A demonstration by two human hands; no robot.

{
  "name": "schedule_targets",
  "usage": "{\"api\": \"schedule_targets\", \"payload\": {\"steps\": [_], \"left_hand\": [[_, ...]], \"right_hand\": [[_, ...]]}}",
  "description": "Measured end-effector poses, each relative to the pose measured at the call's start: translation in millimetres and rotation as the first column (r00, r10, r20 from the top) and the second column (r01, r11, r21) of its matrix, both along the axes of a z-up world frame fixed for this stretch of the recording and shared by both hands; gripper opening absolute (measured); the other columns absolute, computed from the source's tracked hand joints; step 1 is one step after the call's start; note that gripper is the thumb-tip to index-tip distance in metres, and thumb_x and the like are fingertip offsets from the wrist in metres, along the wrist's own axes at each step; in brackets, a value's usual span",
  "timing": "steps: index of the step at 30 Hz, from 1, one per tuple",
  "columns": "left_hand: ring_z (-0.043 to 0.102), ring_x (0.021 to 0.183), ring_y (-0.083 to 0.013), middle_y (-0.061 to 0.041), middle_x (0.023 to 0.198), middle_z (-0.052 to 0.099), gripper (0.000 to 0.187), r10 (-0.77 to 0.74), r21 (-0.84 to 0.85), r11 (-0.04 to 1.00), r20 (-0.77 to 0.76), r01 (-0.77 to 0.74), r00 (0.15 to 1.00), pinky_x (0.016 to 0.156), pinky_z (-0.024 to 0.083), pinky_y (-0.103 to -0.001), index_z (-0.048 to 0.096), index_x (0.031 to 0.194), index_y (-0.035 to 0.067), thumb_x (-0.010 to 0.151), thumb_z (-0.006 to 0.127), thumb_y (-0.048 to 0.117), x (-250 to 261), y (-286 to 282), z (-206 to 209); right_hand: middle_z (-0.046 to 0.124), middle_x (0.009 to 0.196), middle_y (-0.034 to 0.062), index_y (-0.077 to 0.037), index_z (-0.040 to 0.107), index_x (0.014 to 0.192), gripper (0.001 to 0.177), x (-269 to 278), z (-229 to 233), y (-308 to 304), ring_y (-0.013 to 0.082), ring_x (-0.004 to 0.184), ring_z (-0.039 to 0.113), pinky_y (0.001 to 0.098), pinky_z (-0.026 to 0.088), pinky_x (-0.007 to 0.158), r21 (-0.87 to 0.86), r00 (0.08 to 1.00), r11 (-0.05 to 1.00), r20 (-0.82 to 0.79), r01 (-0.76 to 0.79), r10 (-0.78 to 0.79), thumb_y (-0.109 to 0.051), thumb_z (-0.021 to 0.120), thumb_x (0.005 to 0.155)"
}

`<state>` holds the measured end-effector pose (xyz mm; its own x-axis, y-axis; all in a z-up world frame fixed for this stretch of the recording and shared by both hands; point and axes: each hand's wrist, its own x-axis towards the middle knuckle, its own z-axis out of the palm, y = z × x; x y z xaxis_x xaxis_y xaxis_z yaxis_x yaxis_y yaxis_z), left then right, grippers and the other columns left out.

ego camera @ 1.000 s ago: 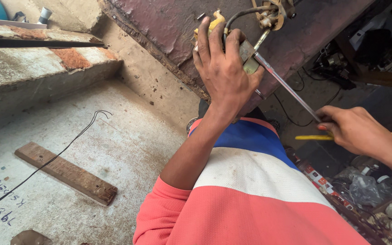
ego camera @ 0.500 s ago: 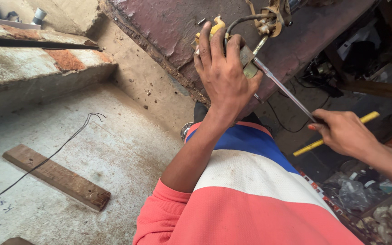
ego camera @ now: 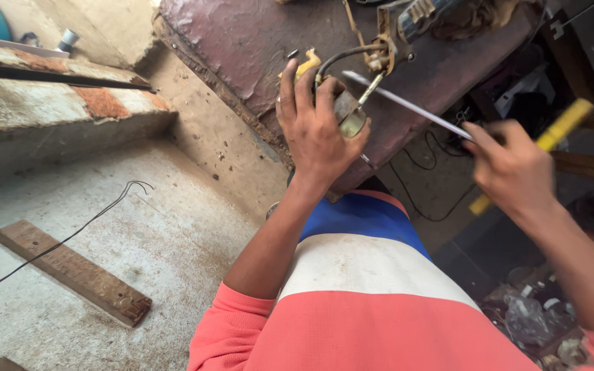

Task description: The person uses pliers and a T-handle wrench to adjust and tighten components on a small mechanical assembly. They repeatedly reposition the part, apply tools to different fasteners, and inspect the assembly throughout the process.

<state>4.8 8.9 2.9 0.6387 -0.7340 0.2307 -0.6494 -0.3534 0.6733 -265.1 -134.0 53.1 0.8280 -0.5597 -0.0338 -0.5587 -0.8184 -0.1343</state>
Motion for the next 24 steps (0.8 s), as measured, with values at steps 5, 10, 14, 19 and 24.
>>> {"api": "schedule_targets", "payload": {"steps": [5,10,14,19,24], "left_hand": [[0.026,0.152,-0.0406,-0.019,0.145,0.047,0.070,0.011,0.033,0.999,0.025,-0.012,1.000,0.119,0.032,-0.061,0.060,0.124,0.006,0.068,0.090,0.033,-2,-1,3],[0.026,0.152,-0.0411,-0.020,0.143,0.046,0.070,-0.002,0.067,0.998,0.010,0.001,1.000,0.117,0.033,-0.060,0.060,0.125,0.006,0.068,0.090,0.035,-1,1,4],[0.029,0.151,-0.0420,-0.020,0.142,0.048,0.064,0.028,0.034,0.999,0.004,-0.028,1.000,0.116,0.034,-0.060,0.061,0.122,0.007,0.070,0.087,0.035,-2,0,6],[0.031,0.153,-0.0410,-0.018,0.146,0.049,0.056,0.075,-0.002,0.997,0.023,-0.075,0.997,0.120,0.035,-0.060,0.061,0.123,0.008,0.078,0.082,0.034,-6,-3,6],[0.031,0.151,-0.0420,-0.018,0.145,0.047,0.059,0.047,0.021,0.999,-0.004,-0.047,0.999,0.117,0.035,-0.063,0.061,0.121,0.007,0.073,0.083,0.033,-4,-4,5]], "right_hand": [[0.067,0.094,0.0099,-0.006,0.078,0.111,0.018,93,-47,-9,0.0271,0.080,0.068,0.0382,0.055,0.069,0.057,0.940,0.993,0.331,-0.107,0.083,-0.011,0.084,0.095],[0.068,0.088,0.0100,-0.004,0.076,0.093,0.015,143,-53,8,0.0333,0.086,0.067,0.0447,0.054,0.076,-0.018,0.910,0.997,0.409,-0.071,0.072,-0.003,0.087,0.082],[0.068,0.098,0.0152,0.001,0.075,0.103,0.017,147,-28,32,0.0339,0.093,0.069,0.0438,0.055,0.082,0.145,0.861,0.986,0.508,-0.078,-0.006,0.005,0.077,0.086],[0.069,0.105,0.0171,0.003,0.074,0.114,0.026,152,-6,46,0.0345,0.095,0.070,0.0434,0.057,0.084,0.353,0.926,0.931,0.373,-0.094,-0.048,0.006,0.066,0.090],[0.069,0.105,0.0180,0.004,0.075,0.116,0.028,156,4,35,0.0341,0.093,0.070,0.0414,0.057,0.082,0.350,0.940,0.920,0.336,-0.176,0.052,0.002,0.067,0.088]]}}
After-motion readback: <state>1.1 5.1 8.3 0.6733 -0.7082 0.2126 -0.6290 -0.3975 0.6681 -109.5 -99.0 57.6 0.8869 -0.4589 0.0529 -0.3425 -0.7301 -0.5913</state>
